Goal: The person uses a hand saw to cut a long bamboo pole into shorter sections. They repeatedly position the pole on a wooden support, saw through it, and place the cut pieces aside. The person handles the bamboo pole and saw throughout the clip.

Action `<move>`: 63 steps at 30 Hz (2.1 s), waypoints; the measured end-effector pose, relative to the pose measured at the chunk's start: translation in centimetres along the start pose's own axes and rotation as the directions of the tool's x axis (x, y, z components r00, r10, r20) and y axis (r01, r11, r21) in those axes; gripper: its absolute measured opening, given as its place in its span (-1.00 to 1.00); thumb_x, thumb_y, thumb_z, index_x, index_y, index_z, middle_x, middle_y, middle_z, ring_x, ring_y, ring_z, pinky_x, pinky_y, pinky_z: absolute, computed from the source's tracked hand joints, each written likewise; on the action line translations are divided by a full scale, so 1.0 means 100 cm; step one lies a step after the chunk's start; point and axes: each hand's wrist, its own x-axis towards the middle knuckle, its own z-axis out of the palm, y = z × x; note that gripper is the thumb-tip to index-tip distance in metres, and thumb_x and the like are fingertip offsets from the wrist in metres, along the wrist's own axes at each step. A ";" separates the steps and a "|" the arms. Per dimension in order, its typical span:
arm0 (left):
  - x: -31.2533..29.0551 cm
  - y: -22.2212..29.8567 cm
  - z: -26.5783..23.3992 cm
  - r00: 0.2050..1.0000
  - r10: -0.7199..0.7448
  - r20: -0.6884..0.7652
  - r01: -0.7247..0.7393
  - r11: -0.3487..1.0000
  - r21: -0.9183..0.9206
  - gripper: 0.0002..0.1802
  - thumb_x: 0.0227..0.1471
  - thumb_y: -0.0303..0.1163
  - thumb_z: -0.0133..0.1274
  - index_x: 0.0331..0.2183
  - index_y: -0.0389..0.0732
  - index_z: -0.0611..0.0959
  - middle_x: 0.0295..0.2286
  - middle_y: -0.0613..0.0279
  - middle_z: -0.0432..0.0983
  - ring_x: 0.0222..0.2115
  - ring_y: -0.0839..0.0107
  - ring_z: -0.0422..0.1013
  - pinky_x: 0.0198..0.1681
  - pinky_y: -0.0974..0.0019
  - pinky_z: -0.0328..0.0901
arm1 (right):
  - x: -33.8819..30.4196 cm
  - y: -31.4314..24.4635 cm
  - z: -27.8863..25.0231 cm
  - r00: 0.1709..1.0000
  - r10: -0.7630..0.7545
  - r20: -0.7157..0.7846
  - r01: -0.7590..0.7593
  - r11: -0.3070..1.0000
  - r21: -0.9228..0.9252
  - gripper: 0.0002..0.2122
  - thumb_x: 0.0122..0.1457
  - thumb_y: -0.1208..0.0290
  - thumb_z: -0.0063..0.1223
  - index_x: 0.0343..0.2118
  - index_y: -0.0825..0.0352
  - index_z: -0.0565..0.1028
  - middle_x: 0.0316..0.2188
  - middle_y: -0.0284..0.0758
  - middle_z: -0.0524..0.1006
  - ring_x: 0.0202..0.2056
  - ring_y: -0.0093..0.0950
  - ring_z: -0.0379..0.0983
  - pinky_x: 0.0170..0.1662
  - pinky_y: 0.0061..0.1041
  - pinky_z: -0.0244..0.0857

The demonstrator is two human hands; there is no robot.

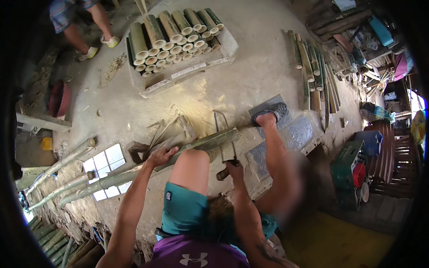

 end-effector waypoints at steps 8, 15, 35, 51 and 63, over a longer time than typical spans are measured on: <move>-0.060 -0.052 -0.009 0.959 0.073 -0.275 -0.117 0.982 -0.147 -0.43 0.07 -0.03 0.26 0.00 -0.21 0.63 -0.09 -0.05 0.61 -0.09 0.00 0.55 0.00 0.14 0.43 | -0.076 -0.140 -0.092 0.938 -0.345 0.034 0.336 0.929 0.156 -0.85 0.18 0.54 0.17 -0.23 0.37 0.46 -0.54 -0.40 0.47 -0.54 -0.60 0.39 -0.48 -0.54 0.30; -0.095 -0.051 0.030 0.882 0.113 -0.457 0.046 0.946 0.322 -0.07 -0.18 0.13 0.38 0.13 -0.12 0.43 -0.04 0.02 0.47 0.07 0.06 0.36 0.16 -0.06 0.18 | -0.151 -0.166 -0.118 0.969 -0.245 0.034 0.246 0.945 -0.217 -0.79 0.27 0.37 0.16 -0.37 0.36 0.38 -0.67 -0.42 0.37 -0.68 -0.63 0.29 -0.64 -0.54 0.16; -0.093 -0.046 0.037 0.904 0.066 -0.423 0.110 0.919 0.379 -0.05 -0.14 0.09 0.37 0.15 -0.18 0.36 -0.05 0.01 0.38 0.07 0.03 0.29 0.12 -0.10 0.16 | -0.140 -0.149 -0.118 0.962 -0.175 0.207 0.250 0.869 -0.427 -0.62 0.26 0.18 0.20 -0.57 0.34 0.39 -0.76 -0.39 0.39 -0.73 -0.57 0.37 -0.63 -0.48 0.23; 0.002 -0.049 -0.025 0.917 -0.086 -0.389 0.085 0.996 -0.019 -0.54 0.14 -0.13 0.14 -0.15 -0.37 0.66 -0.17 -0.20 0.62 -0.08 -0.07 0.55 -0.01 0.02 0.44 | -0.142 -0.165 -0.109 0.990 -0.129 0.063 0.144 0.869 -0.474 -0.63 0.28 0.15 0.16 -0.52 0.36 0.44 -0.76 -0.42 0.35 -0.74 -0.59 0.29 -0.64 -0.47 0.12; 0.068 -0.057 -0.007 0.888 -0.370 -0.274 0.428 0.882 0.195 -0.66 0.15 -0.43 0.06 -0.03 -0.29 0.62 0.03 -0.16 0.49 0.06 -0.11 0.43 0.07 -0.06 0.39 | -0.137 -0.161 -0.110 0.998 -0.069 -0.004 0.060 0.890 -0.452 -0.64 0.28 0.12 0.15 -0.47 0.36 0.46 -0.74 -0.41 0.38 -0.74 -0.60 0.31 -0.64 -0.49 0.17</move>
